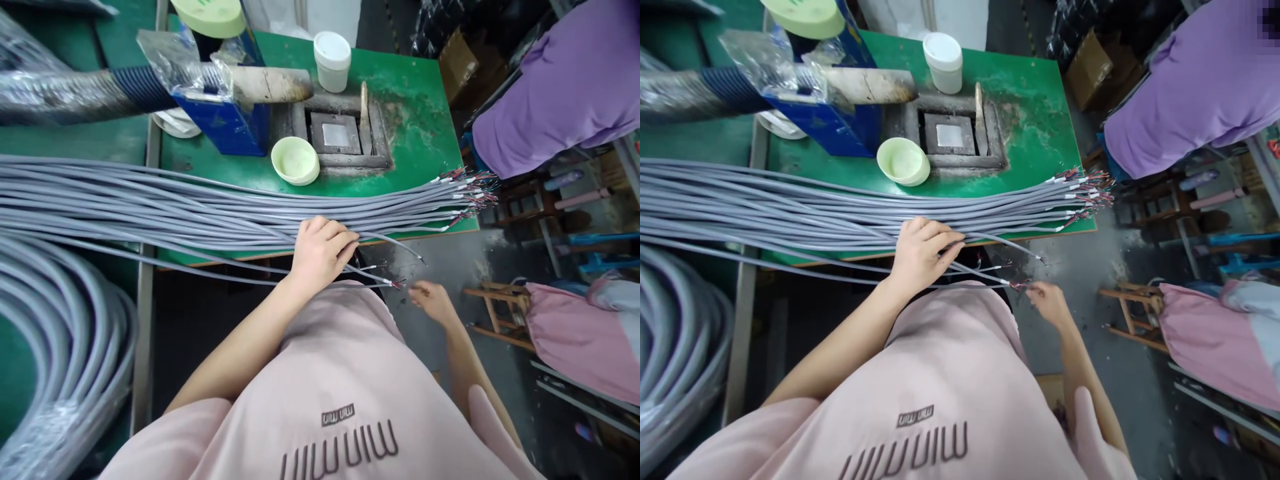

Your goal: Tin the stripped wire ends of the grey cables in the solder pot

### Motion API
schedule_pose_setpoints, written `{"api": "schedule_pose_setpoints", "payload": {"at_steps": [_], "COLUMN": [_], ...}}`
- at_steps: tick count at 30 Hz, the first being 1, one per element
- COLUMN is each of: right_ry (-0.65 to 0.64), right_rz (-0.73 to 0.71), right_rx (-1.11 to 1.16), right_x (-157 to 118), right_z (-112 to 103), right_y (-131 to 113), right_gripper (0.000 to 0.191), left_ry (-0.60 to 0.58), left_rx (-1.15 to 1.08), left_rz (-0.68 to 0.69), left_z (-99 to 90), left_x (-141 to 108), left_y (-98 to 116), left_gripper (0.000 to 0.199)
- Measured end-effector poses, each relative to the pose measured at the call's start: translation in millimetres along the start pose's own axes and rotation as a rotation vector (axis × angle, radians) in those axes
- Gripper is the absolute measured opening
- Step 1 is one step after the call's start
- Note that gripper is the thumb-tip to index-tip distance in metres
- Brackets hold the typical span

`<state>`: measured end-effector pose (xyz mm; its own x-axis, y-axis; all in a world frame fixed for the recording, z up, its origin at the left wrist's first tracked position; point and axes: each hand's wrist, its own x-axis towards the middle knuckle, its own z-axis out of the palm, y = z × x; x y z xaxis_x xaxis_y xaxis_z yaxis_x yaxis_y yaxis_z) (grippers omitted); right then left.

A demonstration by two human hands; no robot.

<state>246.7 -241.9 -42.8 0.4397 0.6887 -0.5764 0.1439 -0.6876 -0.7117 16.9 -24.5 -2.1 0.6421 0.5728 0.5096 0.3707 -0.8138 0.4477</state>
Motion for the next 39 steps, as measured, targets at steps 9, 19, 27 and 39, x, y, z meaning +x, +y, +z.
{"api": "schedule_pose_setpoints", "payload": {"at_steps": [9,19,27,39], "right_ry": [-0.029,0.36,0.055,-0.279], "right_rz": [-0.017,-0.43,-0.643,-0.748], "right_rx": [0.976,0.827,0.183,-0.212], "right_x": [45,1,-32,-17], "right_z": [39,27,25,64], "right_y": [-61,-82,-142,-169], "right_gripper": [0.037,0.025,0.02,0.036], "left_ry": [0.024,0.018,0.06,0.16], "left_rx": [-0.056,-0.146,-0.865,-1.117], "left_rz": [-0.029,-0.099,-0.3,-0.573], "left_z": [-1.8,-3.7,-27.9,-38.4], "left_x": [-1,-1,9,4], "left_y": [-1,-1,25,22], "left_gripper": [0.015,0.018,0.019,0.028]}}
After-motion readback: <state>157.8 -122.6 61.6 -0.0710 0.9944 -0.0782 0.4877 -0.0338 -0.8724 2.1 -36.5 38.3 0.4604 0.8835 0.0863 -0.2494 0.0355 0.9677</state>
